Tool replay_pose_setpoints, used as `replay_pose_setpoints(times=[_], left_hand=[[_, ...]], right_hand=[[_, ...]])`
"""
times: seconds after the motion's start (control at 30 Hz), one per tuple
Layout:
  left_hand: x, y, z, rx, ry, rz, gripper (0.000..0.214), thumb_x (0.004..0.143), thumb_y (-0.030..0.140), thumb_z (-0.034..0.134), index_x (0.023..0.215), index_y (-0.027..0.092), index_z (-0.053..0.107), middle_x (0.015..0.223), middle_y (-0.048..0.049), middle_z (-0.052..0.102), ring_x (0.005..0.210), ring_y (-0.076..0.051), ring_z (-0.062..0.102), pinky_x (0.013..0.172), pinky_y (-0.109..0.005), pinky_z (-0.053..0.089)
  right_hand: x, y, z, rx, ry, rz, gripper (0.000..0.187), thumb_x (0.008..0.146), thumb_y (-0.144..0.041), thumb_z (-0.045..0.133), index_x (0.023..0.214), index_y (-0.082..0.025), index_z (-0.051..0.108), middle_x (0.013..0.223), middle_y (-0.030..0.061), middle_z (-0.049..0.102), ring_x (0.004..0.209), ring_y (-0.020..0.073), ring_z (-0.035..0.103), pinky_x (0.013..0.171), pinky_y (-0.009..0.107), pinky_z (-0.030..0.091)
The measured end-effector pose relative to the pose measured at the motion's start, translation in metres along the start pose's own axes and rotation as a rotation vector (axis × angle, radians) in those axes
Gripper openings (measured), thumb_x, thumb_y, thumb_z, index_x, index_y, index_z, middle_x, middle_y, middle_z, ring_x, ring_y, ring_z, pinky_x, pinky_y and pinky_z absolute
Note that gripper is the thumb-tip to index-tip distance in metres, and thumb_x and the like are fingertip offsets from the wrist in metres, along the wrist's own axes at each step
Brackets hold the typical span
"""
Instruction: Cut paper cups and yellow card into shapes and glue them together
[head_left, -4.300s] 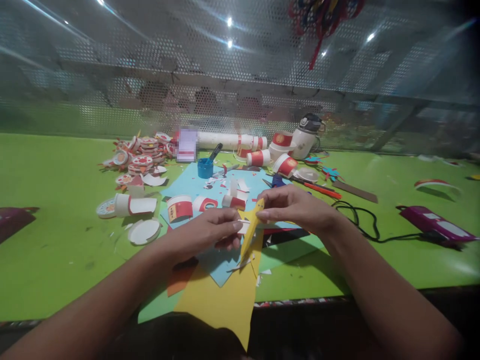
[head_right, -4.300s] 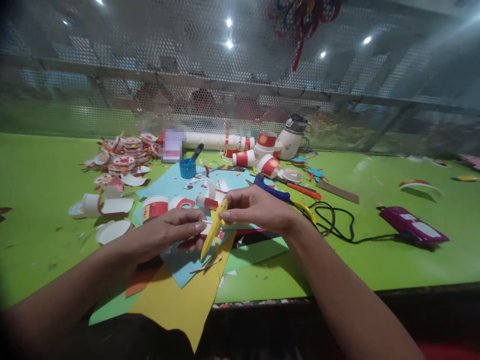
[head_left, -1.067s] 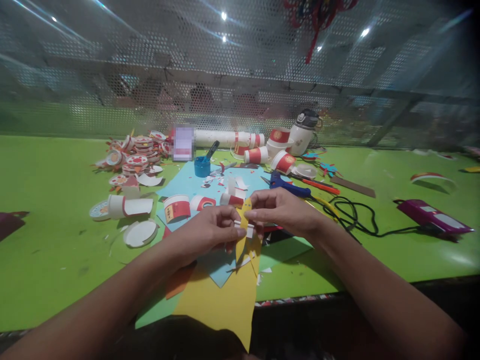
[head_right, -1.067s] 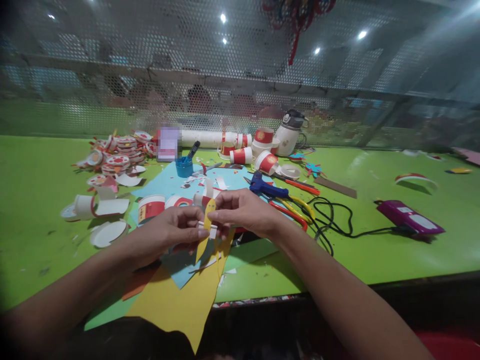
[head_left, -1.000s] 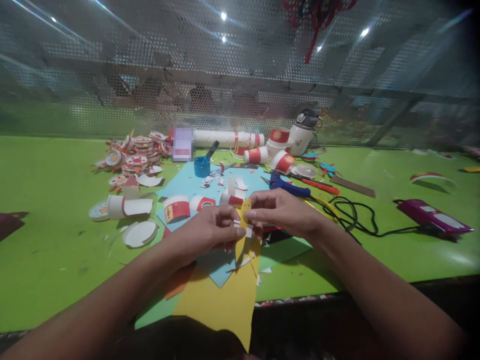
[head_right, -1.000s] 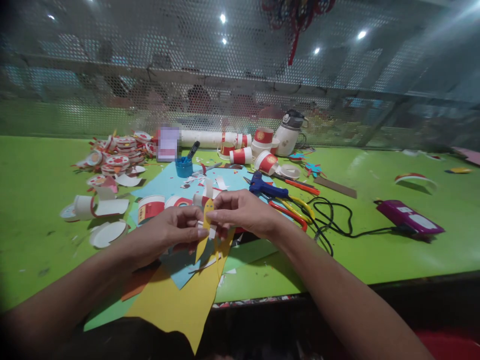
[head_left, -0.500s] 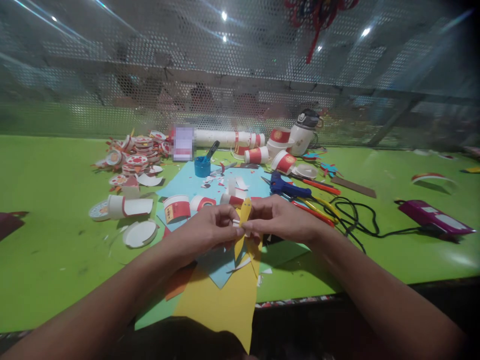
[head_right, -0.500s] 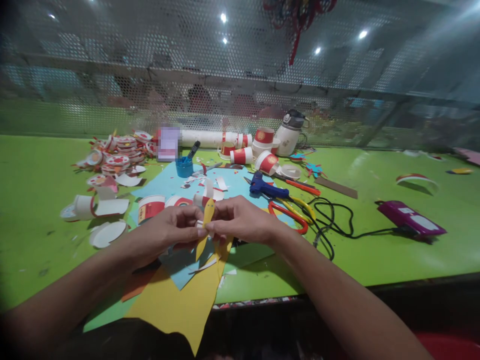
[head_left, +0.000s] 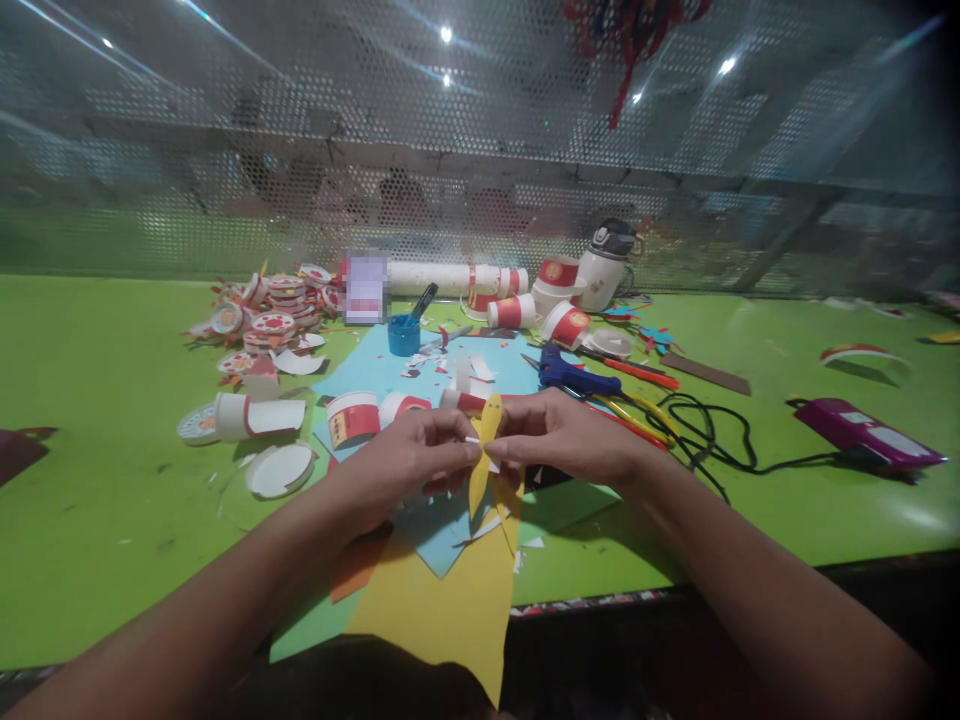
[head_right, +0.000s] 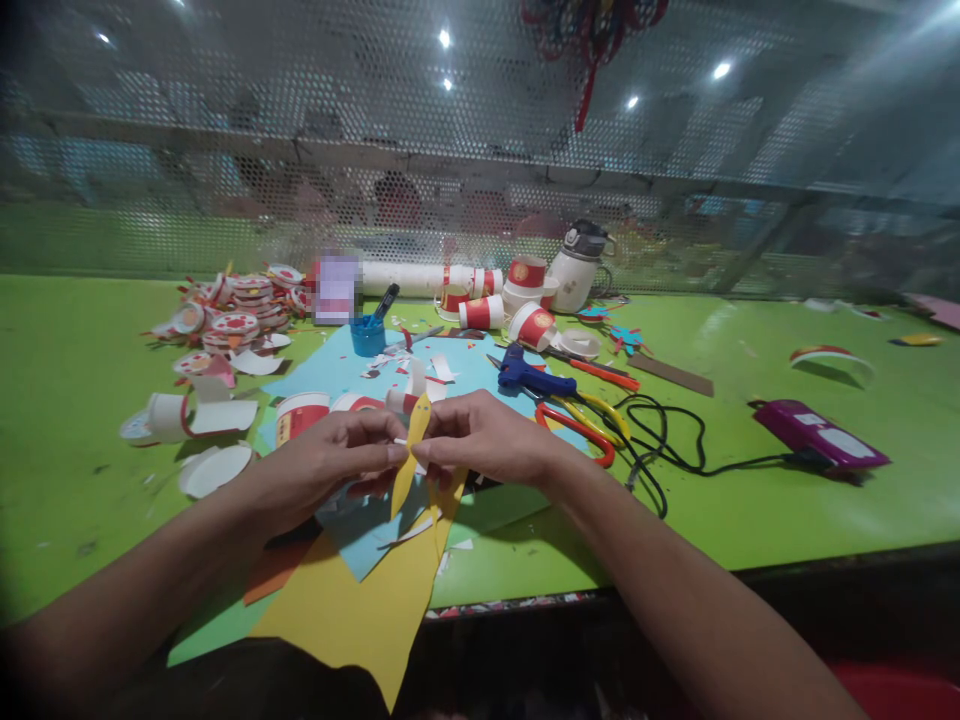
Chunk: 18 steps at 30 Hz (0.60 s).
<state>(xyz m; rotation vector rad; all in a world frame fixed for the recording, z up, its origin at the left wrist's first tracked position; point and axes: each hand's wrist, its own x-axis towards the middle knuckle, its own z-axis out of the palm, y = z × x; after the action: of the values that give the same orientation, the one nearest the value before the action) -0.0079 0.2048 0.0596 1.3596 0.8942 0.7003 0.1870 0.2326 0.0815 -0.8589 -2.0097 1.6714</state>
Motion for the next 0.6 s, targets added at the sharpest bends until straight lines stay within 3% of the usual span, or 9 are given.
replay_pose_setpoints(times=[0.4,0.6], left_hand=[[0.0019,-0.0021,-0.0028,-0.016,0.094,0.024,0.016,0.072,0.027,0.066,0.072,0.015,0.055,0.052,0.0050,0.045,0.048,-0.007,0.037,0.048,-0.022,0.025],[0.0018,-0.0018,-0.0032,-0.043,0.071,0.025,0.015,0.072,0.026,0.065,0.072,0.015,0.055,0.055,0.0045,0.046,0.049,-0.007,0.036,0.049,-0.022,0.026]], right_hand=[[0.0026,0.0023,0.0041,0.083,0.022,0.040,0.028,0.077,-0.039,0.066,0.079,-0.011,0.065,0.064,0.0006,0.063,0.054,0.0090,0.058,0.056,0.022,0.048],[0.0012,0.0021,0.0052,0.075,0.017,0.047,0.019,0.080,-0.029,0.063,0.082,-0.010,0.066,0.065,0.0008,0.063,0.055,0.0082,0.059,0.055,0.021,0.047]])
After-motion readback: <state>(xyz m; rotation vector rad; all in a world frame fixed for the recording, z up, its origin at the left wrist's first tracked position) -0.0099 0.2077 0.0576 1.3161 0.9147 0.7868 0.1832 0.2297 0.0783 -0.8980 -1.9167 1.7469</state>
